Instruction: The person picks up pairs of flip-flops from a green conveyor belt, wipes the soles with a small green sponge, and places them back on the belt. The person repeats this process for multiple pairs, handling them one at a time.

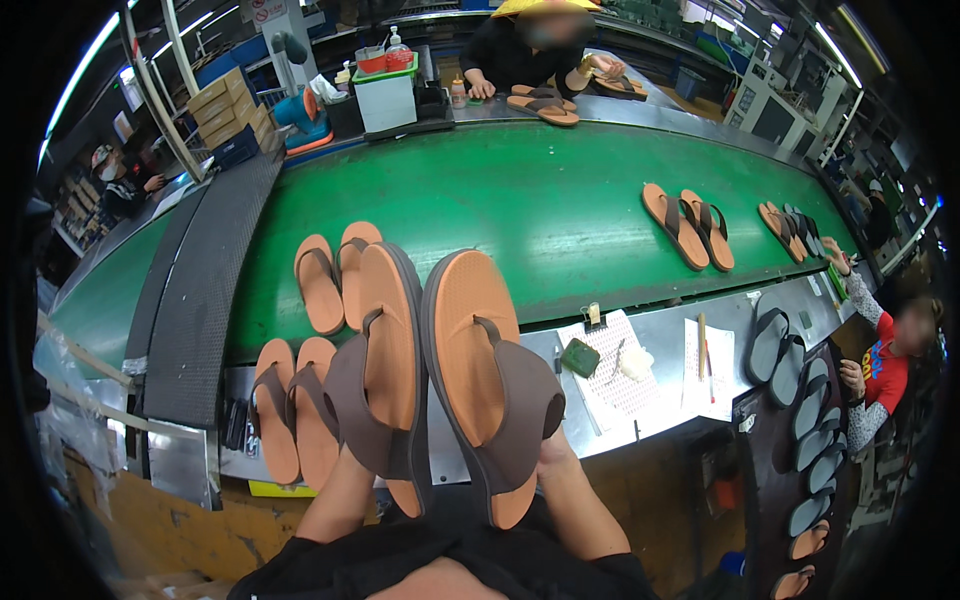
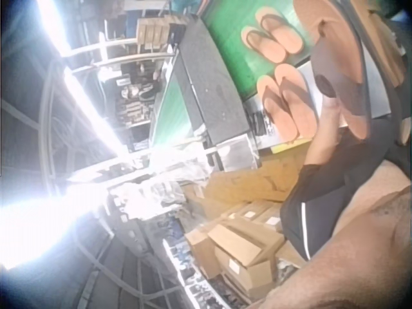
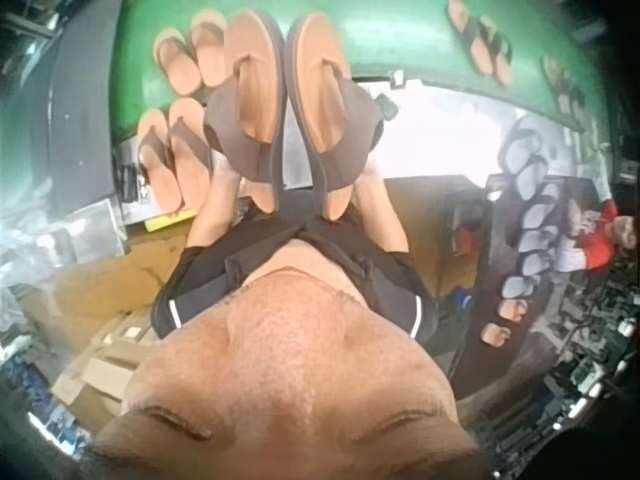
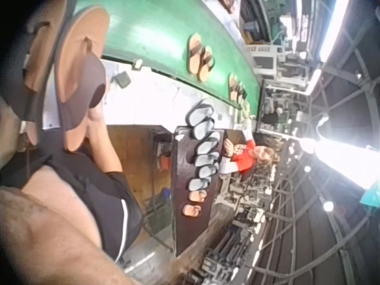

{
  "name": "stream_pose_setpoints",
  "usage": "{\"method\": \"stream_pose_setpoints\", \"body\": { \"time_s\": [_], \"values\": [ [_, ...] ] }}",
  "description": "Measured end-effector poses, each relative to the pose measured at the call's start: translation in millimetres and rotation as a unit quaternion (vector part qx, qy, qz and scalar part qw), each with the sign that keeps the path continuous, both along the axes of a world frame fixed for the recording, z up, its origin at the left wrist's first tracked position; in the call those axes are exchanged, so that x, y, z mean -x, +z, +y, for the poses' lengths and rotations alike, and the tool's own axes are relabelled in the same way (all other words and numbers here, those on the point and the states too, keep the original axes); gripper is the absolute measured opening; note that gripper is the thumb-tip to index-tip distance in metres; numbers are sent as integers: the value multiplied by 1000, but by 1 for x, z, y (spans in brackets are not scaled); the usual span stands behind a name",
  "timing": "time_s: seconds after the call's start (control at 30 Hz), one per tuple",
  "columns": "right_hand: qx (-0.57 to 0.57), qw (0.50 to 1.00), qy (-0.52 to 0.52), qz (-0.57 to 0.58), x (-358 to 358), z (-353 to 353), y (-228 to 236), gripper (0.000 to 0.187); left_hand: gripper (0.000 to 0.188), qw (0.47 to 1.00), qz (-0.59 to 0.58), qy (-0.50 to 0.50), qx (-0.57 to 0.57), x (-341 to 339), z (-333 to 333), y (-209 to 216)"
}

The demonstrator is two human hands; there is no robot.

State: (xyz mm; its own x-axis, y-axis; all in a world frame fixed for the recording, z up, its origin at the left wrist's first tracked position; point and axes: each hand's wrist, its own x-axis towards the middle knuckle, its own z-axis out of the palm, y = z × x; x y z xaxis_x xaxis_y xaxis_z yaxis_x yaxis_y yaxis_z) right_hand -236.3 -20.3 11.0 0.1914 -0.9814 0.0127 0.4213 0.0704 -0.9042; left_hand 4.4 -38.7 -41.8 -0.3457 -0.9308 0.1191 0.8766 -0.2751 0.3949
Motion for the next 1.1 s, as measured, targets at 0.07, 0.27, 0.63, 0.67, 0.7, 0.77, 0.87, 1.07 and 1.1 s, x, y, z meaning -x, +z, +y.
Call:
{"method": "stream_pose_setpoints", "body": {
  "time_s": [0.07,0.27,0.63,0.67,0.7,0.77,0.87,1.07,1.1],
  "values": [
    [-32,998,2,-52,13,-2,-18,52,47,995,-71,27,65,-8,3,3],
    [58,996,-49,-45,42,-1,-24,49,50,873,-427,208,114,-27,8,38],
    [-32,983,-169,59,9,-6,-50,47,52,851,-485,200,-19,-8,3,23],
    [-66,984,-155,50,5,-8,-58,48,52,880,-438,161,-88,-9,1,12],
    [-100,984,-141,42,0,-9,-66,48,51,907,-377,126,-137,-8,-1,1],
    [-154,981,-88,75,-3,-12,-82,48,45,854,-479,182,-94,-8,-1,-18],
    [-172,979,-90,58,-6,-7,-101,45,37,694,-656,297,11,-6,14,-36],
    [-130,959,-180,178,-21,-5,-125,44,33,615,-717,304,122,-5,43,-27],
    [-115,959,-178,187,-22,-6,-126,44,33,589,-737,305,132,0,45,-25]
  ]
}}
